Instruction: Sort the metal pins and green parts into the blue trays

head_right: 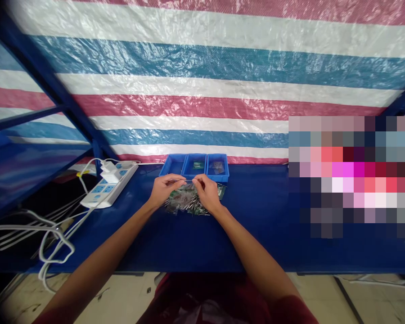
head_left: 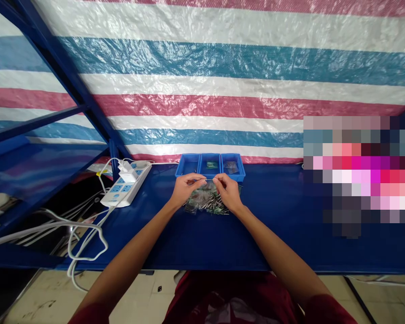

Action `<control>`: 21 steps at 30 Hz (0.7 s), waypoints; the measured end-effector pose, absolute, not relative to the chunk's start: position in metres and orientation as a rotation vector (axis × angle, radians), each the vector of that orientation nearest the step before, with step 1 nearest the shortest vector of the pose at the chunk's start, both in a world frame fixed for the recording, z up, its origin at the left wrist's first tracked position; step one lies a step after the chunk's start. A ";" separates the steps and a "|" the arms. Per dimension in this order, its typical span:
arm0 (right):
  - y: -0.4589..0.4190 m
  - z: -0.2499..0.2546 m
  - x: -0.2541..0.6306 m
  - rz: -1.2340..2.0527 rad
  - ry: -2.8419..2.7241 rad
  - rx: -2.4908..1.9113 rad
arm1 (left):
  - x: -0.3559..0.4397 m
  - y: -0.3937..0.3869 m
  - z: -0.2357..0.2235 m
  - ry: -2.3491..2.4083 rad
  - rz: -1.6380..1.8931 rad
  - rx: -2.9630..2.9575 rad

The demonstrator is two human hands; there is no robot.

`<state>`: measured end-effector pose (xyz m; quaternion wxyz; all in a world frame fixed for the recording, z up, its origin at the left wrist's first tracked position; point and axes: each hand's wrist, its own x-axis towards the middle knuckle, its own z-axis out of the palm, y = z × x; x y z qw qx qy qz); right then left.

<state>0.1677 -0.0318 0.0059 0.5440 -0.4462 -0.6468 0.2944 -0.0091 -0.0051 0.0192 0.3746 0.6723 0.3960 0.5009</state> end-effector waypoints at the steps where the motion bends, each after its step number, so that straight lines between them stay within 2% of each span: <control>1: -0.032 0.006 0.168 0.701 -1.534 -1.067 | -0.008 -0.005 0.018 0.999 1.287 1.688; 7: -0.031 0.003 0.168 0.758 -1.495 -1.040 | -0.002 -0.005 0.012 0.928 1.316 1.489; 21: -0.031 -0.001 0.165 0.809 -1.506 -1.024 | 0.004 -0.008 0.011 0.851 1.311 1.425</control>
